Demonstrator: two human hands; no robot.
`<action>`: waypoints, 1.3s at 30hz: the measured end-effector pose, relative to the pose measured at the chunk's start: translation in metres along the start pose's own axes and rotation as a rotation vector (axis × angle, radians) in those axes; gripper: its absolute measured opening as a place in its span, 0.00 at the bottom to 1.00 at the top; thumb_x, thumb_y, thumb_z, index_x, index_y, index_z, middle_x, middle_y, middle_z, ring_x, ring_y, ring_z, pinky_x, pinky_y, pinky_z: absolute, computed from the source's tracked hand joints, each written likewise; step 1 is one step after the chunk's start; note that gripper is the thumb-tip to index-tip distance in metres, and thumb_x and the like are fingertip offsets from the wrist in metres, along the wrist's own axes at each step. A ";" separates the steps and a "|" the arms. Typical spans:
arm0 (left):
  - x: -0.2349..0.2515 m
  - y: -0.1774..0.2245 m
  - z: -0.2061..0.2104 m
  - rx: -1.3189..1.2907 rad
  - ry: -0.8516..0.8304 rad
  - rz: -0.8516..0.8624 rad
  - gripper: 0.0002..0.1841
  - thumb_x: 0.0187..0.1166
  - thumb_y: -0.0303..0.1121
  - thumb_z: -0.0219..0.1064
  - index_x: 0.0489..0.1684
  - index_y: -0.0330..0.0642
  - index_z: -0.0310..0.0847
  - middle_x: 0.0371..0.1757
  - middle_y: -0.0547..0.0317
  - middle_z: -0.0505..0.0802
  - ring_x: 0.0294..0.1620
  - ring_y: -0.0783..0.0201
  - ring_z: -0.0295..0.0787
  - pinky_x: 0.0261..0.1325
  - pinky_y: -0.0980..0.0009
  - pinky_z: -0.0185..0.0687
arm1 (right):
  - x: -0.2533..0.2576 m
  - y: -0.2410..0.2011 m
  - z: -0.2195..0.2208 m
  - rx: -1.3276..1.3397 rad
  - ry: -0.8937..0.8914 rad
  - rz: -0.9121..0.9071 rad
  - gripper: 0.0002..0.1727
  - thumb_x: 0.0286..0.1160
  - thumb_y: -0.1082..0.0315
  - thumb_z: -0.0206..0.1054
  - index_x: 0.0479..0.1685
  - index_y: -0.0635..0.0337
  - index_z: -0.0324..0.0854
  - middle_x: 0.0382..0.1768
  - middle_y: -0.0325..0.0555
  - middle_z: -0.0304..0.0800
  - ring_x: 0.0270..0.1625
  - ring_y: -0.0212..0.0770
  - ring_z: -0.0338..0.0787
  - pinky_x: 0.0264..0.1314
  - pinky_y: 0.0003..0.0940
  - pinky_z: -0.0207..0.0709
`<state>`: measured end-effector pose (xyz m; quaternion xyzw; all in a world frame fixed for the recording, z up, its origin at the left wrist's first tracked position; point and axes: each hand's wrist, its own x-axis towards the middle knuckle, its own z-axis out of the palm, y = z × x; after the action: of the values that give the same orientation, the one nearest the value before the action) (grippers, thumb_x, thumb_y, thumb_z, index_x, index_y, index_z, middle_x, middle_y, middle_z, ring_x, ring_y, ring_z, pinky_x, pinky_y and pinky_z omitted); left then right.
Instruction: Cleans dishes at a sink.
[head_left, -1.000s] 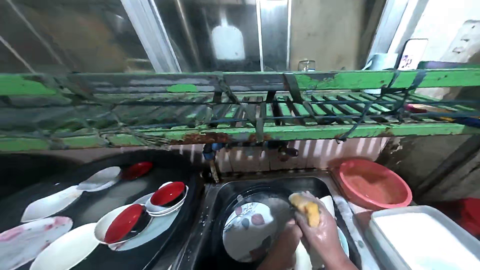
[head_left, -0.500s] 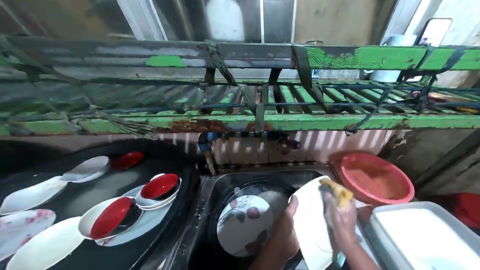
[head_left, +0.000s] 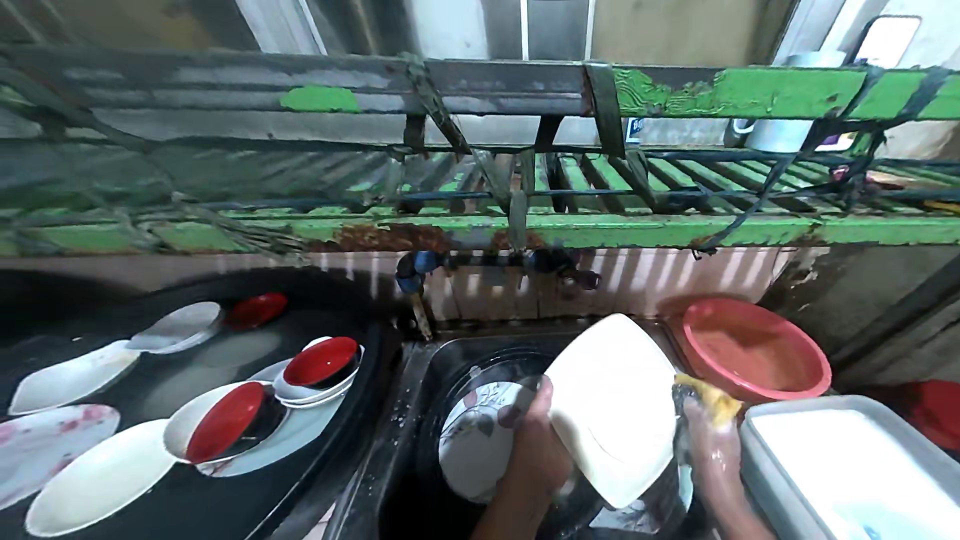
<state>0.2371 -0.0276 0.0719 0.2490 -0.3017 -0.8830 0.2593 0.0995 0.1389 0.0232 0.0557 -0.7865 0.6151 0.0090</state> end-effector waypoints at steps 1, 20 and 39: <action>-0.007 -0.002 0.003 0.089 0.002 -0.024 0.25 0.95 0.46 0.45 0.68 0.33 0.77 0.53 0.42 0.92 0.54 0.52 0.93 0.58 0.52 0.90 | 0.012 -0.006 0.000 0.015 0.022 0.062 0.25 0.81 0.60 0.67 0.69 0.70 0.75 0.46 0.60 0.87 0.41 0.47 0.88 0.47 0.51 0.84; 0.000 0.009 -0.014 0.199 0.057 -0.136 0.36 0.90 0.63 0.32 0.79 0.47 0.70 0.65 0.39 0.87 0.59 0.37 0.88 0.47 0.35 0.85 | 0.018 -0.062 -0.039 0.802 -0.213 0.063 0.12 0.87 0.56 0.53 0.46 0.49 0.79 0.25 0.32 0.86 0.24 0.26 0.85 0.25 0.25 0.84; -0.037 -0.031 0.022 0.241 -0.056 -0.003 0.22 0.95 0.39 0.48 0.78 0.36 0.74 0.72 0.48 0.86 0.70 0.61 0.85 0.73 0.60 0.81 | -0.023 -0.038 0.047 -0.165 -0.206 -0.012 0.27 0.77 0.62 0.72 0.68 0.73 0.77 0.59 0.68 0.86 0.62 0.59 0.87 0.70 0.59 0.77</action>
<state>0.2421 0.0251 0.0776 0.2543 -0.4124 -0.8473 0.2177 0.1289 0.0858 0.0467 0.1222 -0.8308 0.5393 -0.0637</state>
